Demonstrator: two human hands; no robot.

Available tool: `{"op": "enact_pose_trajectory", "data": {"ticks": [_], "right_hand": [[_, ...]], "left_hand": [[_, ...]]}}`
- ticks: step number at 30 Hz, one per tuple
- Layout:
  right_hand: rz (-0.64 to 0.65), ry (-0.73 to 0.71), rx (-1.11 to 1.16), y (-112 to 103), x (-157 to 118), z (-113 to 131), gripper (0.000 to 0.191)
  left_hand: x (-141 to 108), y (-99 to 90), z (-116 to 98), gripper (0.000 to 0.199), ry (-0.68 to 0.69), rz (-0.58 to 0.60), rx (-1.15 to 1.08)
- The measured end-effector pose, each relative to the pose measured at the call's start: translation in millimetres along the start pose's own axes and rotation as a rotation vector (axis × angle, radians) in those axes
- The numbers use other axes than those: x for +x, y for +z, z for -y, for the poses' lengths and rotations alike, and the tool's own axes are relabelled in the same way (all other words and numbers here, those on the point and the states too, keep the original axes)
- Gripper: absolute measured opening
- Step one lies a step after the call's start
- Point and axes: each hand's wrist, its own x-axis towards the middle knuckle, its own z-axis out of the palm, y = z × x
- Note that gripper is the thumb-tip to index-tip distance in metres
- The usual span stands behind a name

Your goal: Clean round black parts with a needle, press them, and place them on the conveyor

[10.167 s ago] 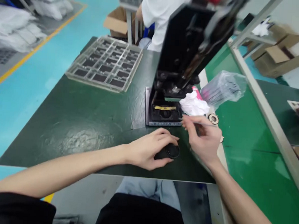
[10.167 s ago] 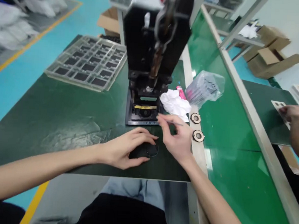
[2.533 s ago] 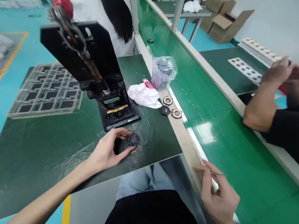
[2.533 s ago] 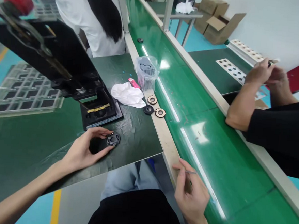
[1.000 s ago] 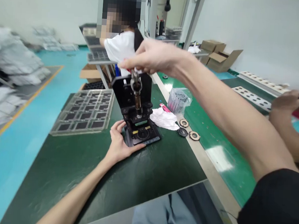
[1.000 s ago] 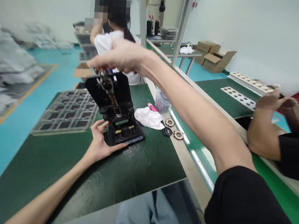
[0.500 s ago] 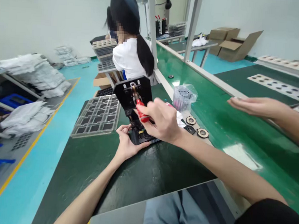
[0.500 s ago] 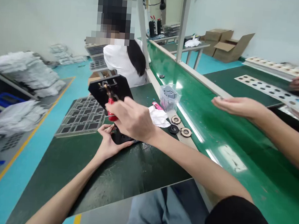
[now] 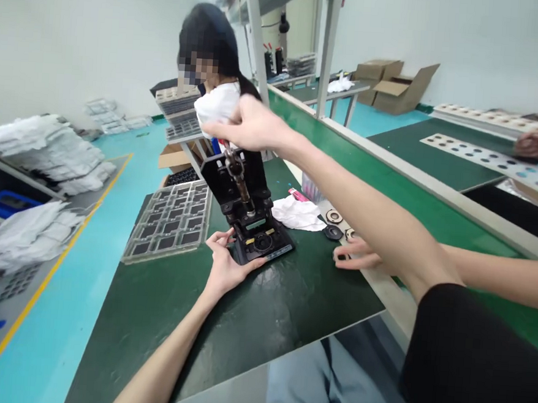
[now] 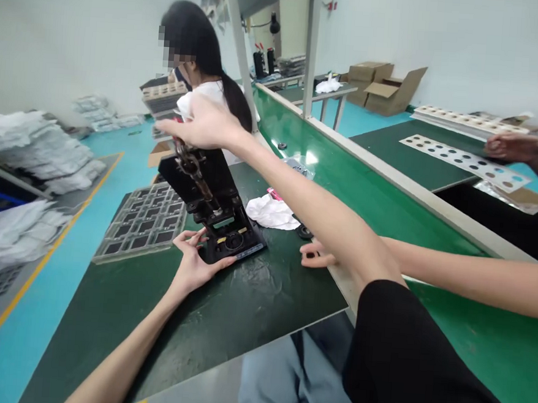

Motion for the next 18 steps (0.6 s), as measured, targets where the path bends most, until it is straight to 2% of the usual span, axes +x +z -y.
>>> {"op": "enact_pose_trajectory", "data": {"ticks": [1,3,5,6,7,8,10,11,13,14,15,16,18], "right_hand": [[-0.041,0.03,-0.001,1,1,-12,0.04],[-0.212,0.06,0.011,7,-17,-40,0.041],[-0.463,0.069,-0.026,16,-57,-67,0.04],[-0.545,0.075,-0.088,22,-82,-77,0.04],[-0.563,0.084,-0.16,28,-107,-85,0.041],[-0.529,0.091,-0.226,35,-129,-90,0.042],[-0.329,0.122,-0.356,51,-163,-97,0.041],[-0.214,0.154,-0.407,58,-173,-98,0.041],[-0.029,0.228,-0.489,70,-178,-98,0.049],[0.034,0.253,-0.522,74,-176,-98,0.056],[0.08,0.264,-0.558,77,-173,-96,0.063],[0.119,0.262,-0.596,78,-169,-95,0.069],[0.195,0.242,-0.673,77,-160,-89,0.076]], "left_hand": [[1,0.2,1,0.093,0.0,0.002,0.008],[1,2.4,3,0.094,0.011,0.009,0.014],[-3,5.8,2,0.094,0.04,-0.029,0.018],[-6,7.2,0,0.092,0.063,-0.081,0.038],[-10,8.0,-5,0.088,0.098,-0.149,0.073],[-14,7.9,-12,0.081,0.149,-0.222,0.122],[-25,4.9,-36,0.06,0.296,-0.328,0.201],[-32,2.3,-52,0.049,0.377,-0.337,0.195],[-48,-5.1,-89,0.032,0.465,-0.277,0.031],[-59,-9.5,-110,0.029,0.44,-0.211,-0.125],[-71,-14.4,-129,0.034,0.378,-0.095,-0.256],[-86,-19.4,-147,0.039,0.342,-0.028,-0.342],[-118,-28.8,-173,0.042,0.285,-0.008,-0.363]]}}
